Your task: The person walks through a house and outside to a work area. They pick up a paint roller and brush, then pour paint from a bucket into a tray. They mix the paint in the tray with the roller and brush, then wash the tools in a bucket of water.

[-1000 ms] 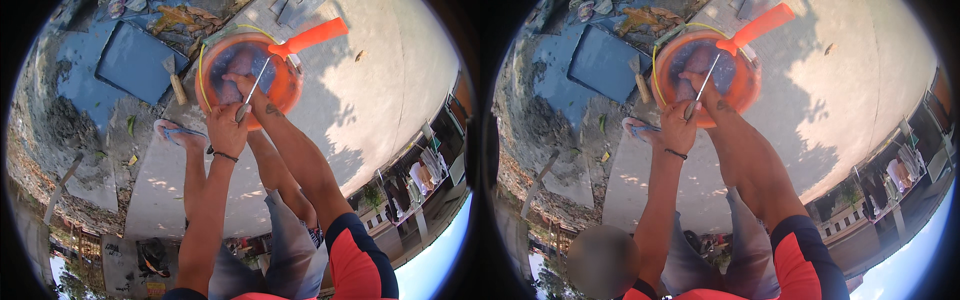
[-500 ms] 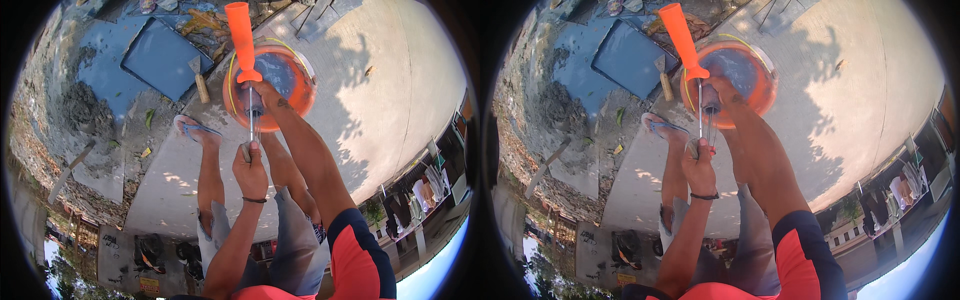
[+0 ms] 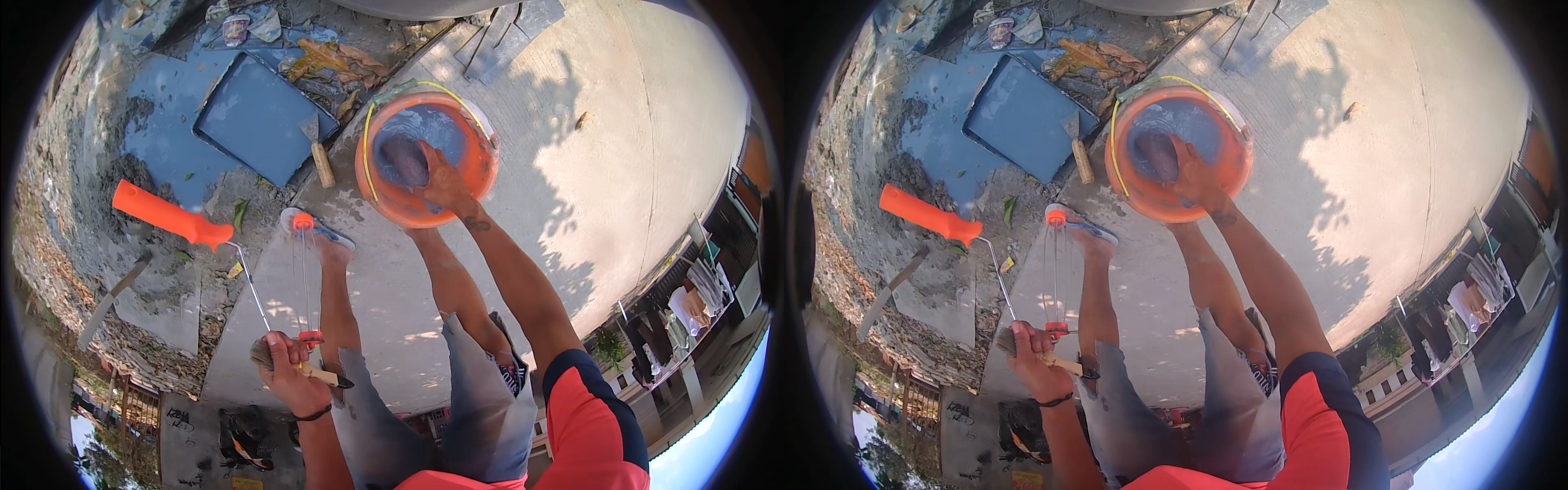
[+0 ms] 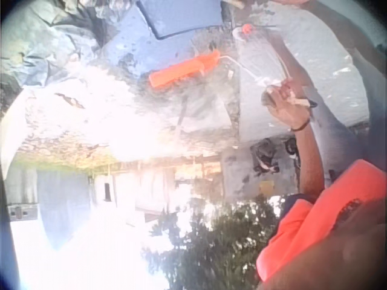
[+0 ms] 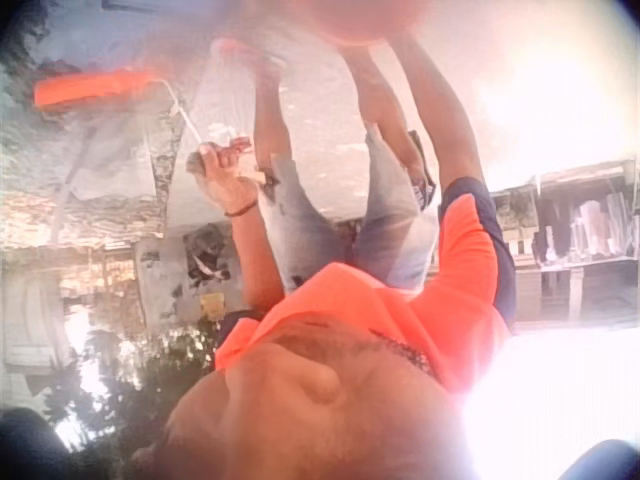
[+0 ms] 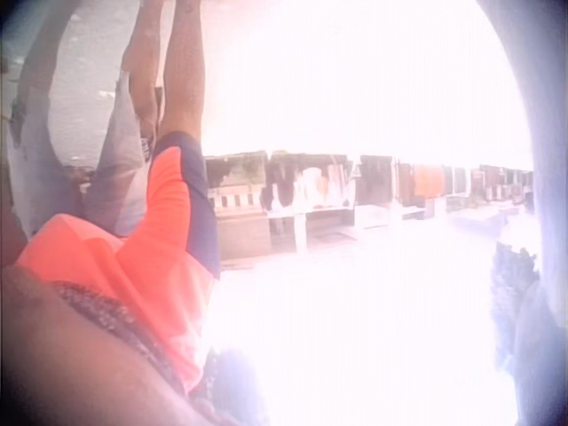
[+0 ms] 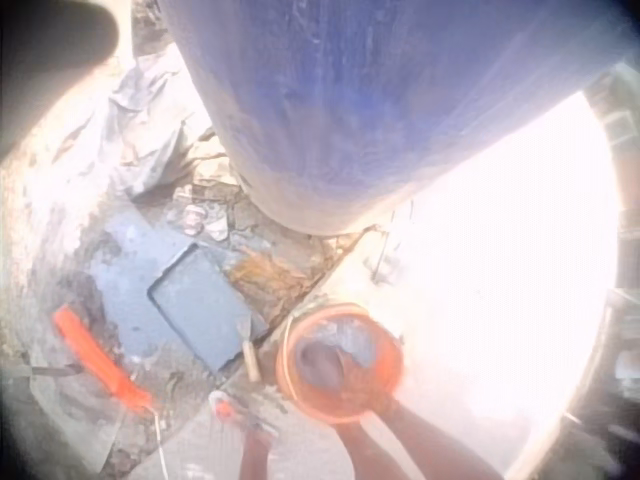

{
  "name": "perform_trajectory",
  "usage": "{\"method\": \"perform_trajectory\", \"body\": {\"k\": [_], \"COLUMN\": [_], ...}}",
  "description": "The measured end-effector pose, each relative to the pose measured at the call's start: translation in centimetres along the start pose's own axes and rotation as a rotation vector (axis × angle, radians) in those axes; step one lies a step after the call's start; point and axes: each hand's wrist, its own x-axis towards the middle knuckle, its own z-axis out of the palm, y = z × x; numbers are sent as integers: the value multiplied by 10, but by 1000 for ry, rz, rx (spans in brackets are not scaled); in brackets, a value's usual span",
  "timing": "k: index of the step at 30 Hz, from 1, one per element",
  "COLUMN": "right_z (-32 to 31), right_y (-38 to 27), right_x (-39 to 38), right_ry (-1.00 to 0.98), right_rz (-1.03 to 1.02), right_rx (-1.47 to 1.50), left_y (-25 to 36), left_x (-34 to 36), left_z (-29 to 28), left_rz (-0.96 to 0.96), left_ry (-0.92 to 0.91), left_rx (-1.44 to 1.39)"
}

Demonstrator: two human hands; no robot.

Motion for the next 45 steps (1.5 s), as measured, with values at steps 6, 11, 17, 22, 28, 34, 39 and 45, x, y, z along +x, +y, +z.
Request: {"method": "perform_trajectory", "body": {"k": [6, 11, 17, 22, 28, 34, 39, 45], "right_z": [16, 1, 5, 21, -12, -44, -53, -25], "right_y": [23, 34, 28, 35, 18, -2, 11, 4], "right_x": [14, 55, 100, 109, 78, 32, 14, 23], "right_ry": [273, -197, -341, -336, -221, -40, 104, -167], "right_rz": [-108, 200, -85, -2, -103, -340, -490, 395], "right_rx": [-146, -282, -79, 106, 213, 513, 268, 619], "left_y": [-53, -100, -124, -111, -109, -113, -114, -118], "left_x": [93, 115, 131, 133, 136, 141, 144, 143], "left_z": [11, 24, 36, 43, 43, 43, 44, 48], "left_rz": [124, 226, 155, 182, 162, 121, 129, 94], "left_ry": [-35, 48, 137, 60, 43, 64, 60, 70], "left_rx": [-214, -224, -208, -218, -204, -204, -222, -203]}}
